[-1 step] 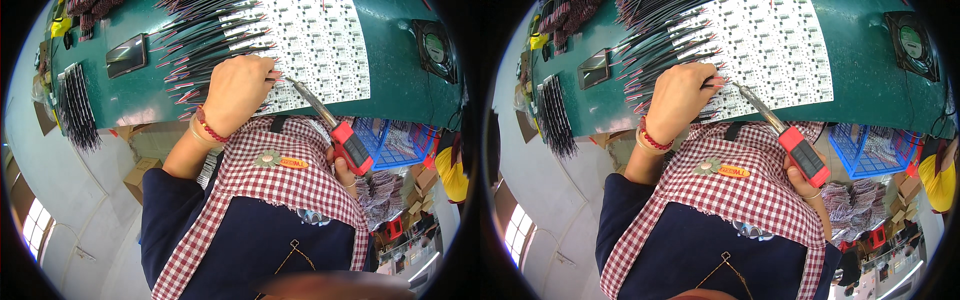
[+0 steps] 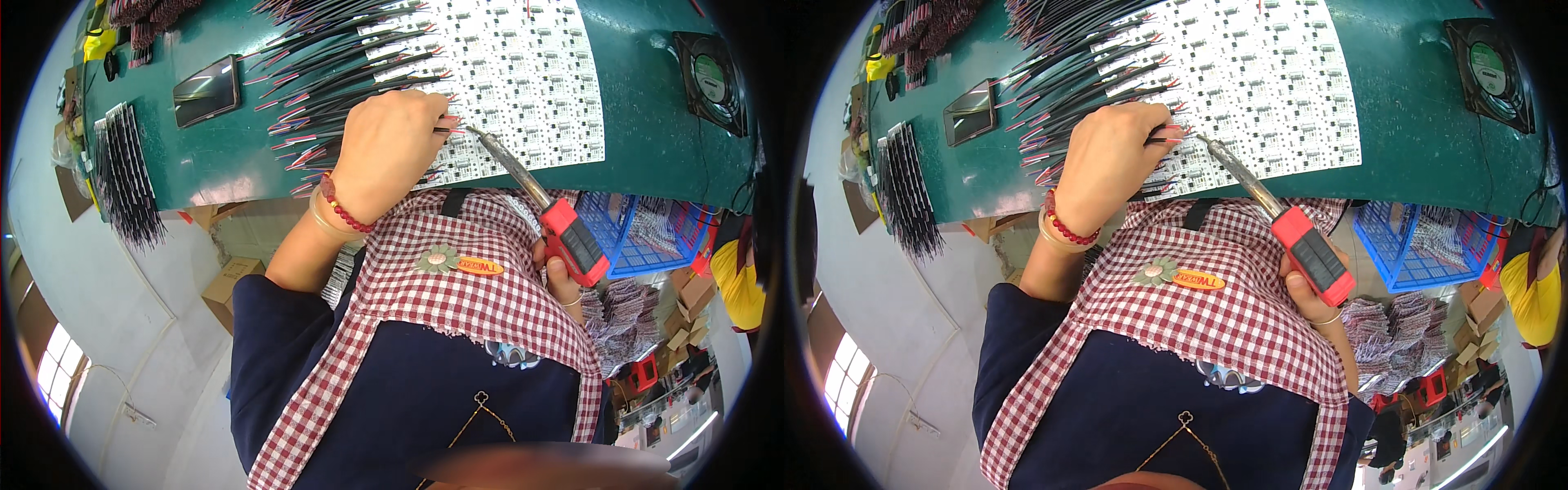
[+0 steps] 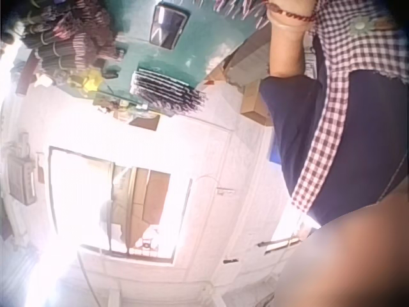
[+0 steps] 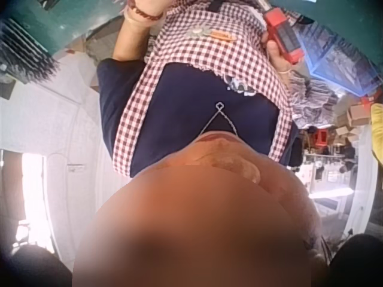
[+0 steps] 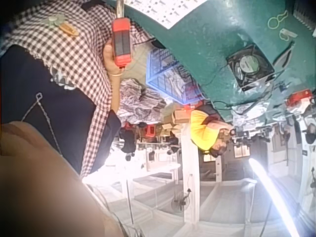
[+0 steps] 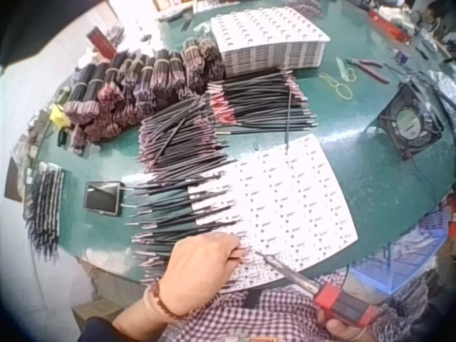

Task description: The person solders individual black wires onto specified terminals of a printed circuit board using a handheld soldering iron.

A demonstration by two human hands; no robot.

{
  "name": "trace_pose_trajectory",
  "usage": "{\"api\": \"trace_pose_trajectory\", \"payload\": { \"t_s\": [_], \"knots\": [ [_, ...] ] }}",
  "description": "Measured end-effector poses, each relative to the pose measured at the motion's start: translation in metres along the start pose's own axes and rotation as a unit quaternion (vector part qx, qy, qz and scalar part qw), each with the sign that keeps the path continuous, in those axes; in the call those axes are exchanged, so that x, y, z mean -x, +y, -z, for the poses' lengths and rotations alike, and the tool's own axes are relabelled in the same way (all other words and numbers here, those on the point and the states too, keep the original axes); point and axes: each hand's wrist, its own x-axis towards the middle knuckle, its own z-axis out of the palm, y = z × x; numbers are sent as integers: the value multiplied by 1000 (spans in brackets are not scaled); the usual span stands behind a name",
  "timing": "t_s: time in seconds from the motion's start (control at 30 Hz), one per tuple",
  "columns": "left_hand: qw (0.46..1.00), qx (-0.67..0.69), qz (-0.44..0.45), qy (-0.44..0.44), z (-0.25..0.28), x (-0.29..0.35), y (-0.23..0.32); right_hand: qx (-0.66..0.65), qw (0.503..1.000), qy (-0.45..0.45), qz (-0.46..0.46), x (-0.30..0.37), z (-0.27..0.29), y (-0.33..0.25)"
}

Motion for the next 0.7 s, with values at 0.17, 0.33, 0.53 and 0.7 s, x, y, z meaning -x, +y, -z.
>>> {"api": "trace_pose_trajectory", "payload": {
  "t_s": [0.17,0.33,0.53,0.7],
  "knots": [
    [1000,-4,-6,5,-1,0,0,-21,1000,24,-2,-1,-4,-3],
    [1000,-21,-12,9,-1,1,-1,-71,996,44,18,1,-6,-2],
    [999,-29,-13,-5,1,-1,1,-68,997,33,26,-3,-4,-4],
    [1000,3,-11,-22,4,1,-3,-45,999,22,15,-2,-1,-1]
  ]
}}
